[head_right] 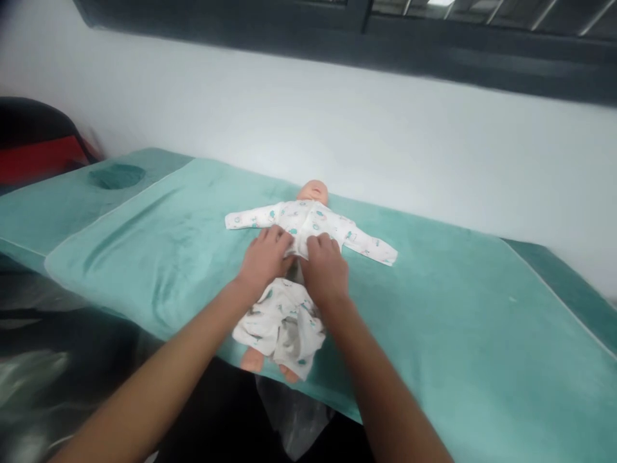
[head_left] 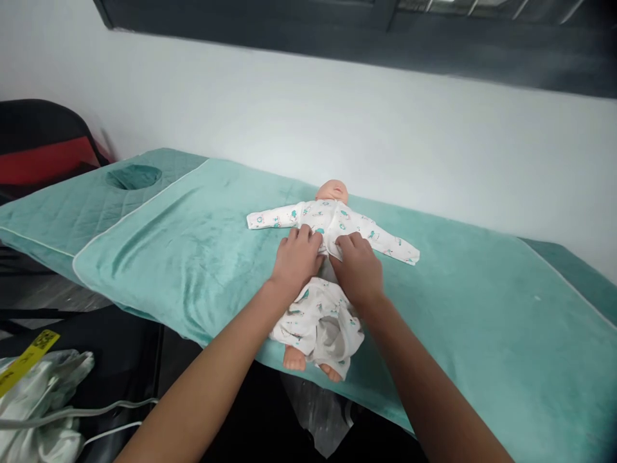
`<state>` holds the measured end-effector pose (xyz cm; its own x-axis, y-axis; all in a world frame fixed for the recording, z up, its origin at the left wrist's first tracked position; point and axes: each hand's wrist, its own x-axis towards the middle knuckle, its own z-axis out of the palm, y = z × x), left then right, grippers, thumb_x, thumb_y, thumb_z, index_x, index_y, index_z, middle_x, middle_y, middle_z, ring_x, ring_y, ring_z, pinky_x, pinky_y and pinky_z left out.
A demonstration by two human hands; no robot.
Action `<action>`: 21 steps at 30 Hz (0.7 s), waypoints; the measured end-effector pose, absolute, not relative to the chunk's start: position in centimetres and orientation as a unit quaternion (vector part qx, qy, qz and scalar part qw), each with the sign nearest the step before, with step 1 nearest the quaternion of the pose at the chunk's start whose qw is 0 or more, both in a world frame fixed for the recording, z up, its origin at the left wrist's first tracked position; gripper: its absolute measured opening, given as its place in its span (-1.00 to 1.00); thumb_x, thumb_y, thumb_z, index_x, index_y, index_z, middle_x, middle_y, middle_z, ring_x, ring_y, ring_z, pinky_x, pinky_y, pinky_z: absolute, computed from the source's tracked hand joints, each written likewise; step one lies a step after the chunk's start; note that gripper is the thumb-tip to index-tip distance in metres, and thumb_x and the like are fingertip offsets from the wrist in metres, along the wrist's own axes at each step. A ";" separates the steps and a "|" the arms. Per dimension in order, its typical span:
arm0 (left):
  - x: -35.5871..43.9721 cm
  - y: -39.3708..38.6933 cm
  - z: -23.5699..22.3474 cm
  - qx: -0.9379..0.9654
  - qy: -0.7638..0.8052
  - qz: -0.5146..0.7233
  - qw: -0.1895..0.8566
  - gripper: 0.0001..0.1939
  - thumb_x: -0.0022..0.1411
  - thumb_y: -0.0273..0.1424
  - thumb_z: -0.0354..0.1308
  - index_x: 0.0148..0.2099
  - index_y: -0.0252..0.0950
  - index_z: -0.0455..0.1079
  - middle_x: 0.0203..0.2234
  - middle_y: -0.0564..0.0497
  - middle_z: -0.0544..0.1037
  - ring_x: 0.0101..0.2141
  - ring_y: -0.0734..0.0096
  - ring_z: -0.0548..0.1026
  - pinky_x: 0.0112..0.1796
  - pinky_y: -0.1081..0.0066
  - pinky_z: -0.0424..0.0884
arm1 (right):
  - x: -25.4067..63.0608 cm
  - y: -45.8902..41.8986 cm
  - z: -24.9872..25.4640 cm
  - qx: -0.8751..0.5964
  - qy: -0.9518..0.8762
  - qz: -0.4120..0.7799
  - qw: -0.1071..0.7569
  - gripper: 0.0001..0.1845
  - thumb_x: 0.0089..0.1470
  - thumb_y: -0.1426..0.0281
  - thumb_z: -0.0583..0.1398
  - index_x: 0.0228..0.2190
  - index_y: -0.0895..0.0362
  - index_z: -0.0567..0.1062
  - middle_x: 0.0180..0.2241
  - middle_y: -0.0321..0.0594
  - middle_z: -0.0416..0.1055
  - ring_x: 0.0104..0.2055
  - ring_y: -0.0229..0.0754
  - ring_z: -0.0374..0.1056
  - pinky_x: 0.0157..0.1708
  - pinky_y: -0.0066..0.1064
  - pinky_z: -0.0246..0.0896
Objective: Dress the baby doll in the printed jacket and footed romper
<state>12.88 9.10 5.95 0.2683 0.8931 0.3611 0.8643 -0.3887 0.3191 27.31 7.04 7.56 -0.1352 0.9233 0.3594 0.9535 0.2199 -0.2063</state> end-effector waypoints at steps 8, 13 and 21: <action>8.0 10.2 5.0 0.448 0.575 0.561 0.394 -0.77 0.19 -0.22 0.12 -0.33 -0.30 0.34 -0.43 0.00 0.45 -0.34 0.32 0.42 -0.22 0.27 0.39 | 35.7 6.7 5.9 -0.662 -0.432 0.212 0.575 -0.65 0.16 0.07 0.04 -0.35 0.10 0.35 -0.46 -0.36 0.25 -0.44 -0.24 0.18 -0.45 -0.40 0.14; 4.8 9.9 3.5 0.364 0.601 0.599 0.384 -0.84 0.11 -0.31 0.16 -0.29 -0.29 0.34 -0.36 -0.03 0.47 -0.29 0.29 0.46 -0.22 0.25 0.43 | 41.4 4.5 2.1 -0.777 -0.374 0.060 0.502 -0.59 -0.05 0.13 0.21 -0.24 0.17 0.41 -0.31 -0.18 0.38 -0.37 -0.16 0.27 -0.31 -0.25 0.23; 5.5 5.2 5.9 0.706 0.434 0.307 0.469 -0.84 0.19 -0.27 0.18 -0.27 -0.24 0.47 -0.33 0.05 0.49 -0.27 0.34 0.42 -0.22 0.38 0.33 | 33.0 2.2 5.2 -0.547 -0.695 0.284 0.369 -0.82 0.16 0.24 0.17 -0.36 0.08 0.47 -0.35 -0.25 0.43 -0.30 -0.19 0.33 -0.26 -0.35 0.23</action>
